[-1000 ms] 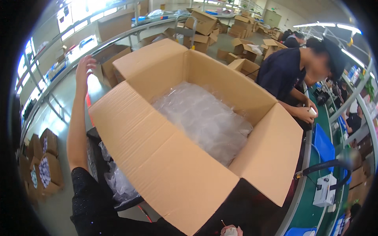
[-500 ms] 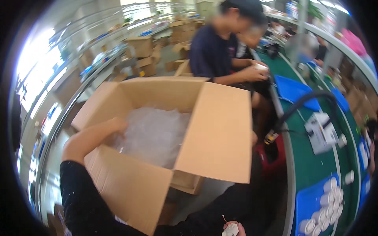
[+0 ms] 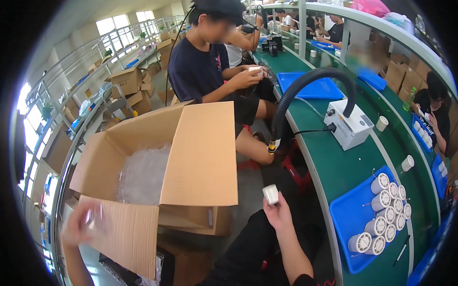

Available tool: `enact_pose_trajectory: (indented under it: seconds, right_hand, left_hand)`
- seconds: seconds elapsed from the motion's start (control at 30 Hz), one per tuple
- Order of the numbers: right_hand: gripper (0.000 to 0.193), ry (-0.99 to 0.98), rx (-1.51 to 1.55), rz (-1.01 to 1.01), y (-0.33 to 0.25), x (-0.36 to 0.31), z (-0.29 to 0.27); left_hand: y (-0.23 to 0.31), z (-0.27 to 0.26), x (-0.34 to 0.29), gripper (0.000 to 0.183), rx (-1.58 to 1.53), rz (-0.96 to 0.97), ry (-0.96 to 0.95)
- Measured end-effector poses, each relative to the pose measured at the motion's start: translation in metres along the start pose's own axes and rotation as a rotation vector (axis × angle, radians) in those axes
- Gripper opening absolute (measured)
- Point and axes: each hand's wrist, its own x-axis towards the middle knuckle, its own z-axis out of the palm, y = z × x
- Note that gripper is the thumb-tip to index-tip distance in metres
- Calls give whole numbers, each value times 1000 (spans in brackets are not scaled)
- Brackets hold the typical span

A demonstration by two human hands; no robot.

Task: The person assembles small white cylindrical electronic components by inserting clear plastic parts into them. They pick up the components from a blue tray, insert the parts by hand, and place the finished units back onto the tray. The process is repeated continuously in a factory setting.

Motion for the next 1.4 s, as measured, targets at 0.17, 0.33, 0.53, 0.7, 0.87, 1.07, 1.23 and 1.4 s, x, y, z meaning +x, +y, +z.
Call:
enact_pose_trajectory:
  seconds: [0.17,0.33,0.53,0.7,0.87,1.07,1.23,1.4]
  right_hand:
    - [42,164,142,-81,-26,116,6]
    - [37,-221,-111,95,-22,161,42]
    - [42,-212,-869,-249,-38,83,47]
    - [48,-256,-810,-221,-55,-31,-3]
    - [47,-120,-773,-180,-34,-140,-39]
    - [46,-83,-1112,-146,-24,-176,-54]
    - [51,-41,-1405,-385,-19,-175,-31]
    - [36,-107,-1634,-575,-29,-177,18]
  left_hand:
    - [12,125,-75,60,-953,-196,-431]
    - [-38,233,-101,47,-1539,-395,-486]
    - [-155,368,52,73,-1849,-660,-527]
    - [-152,450,263,35,-1760,-416,-331]
    - [-122,491,392,37,-1702,-357,-36]
    - [-107,501,414,50,-1510,-424,-161]
    - [-109,490,359,54,-1405,-304,-361]
    - [-109,451,255,42,-1291,-23,-377]
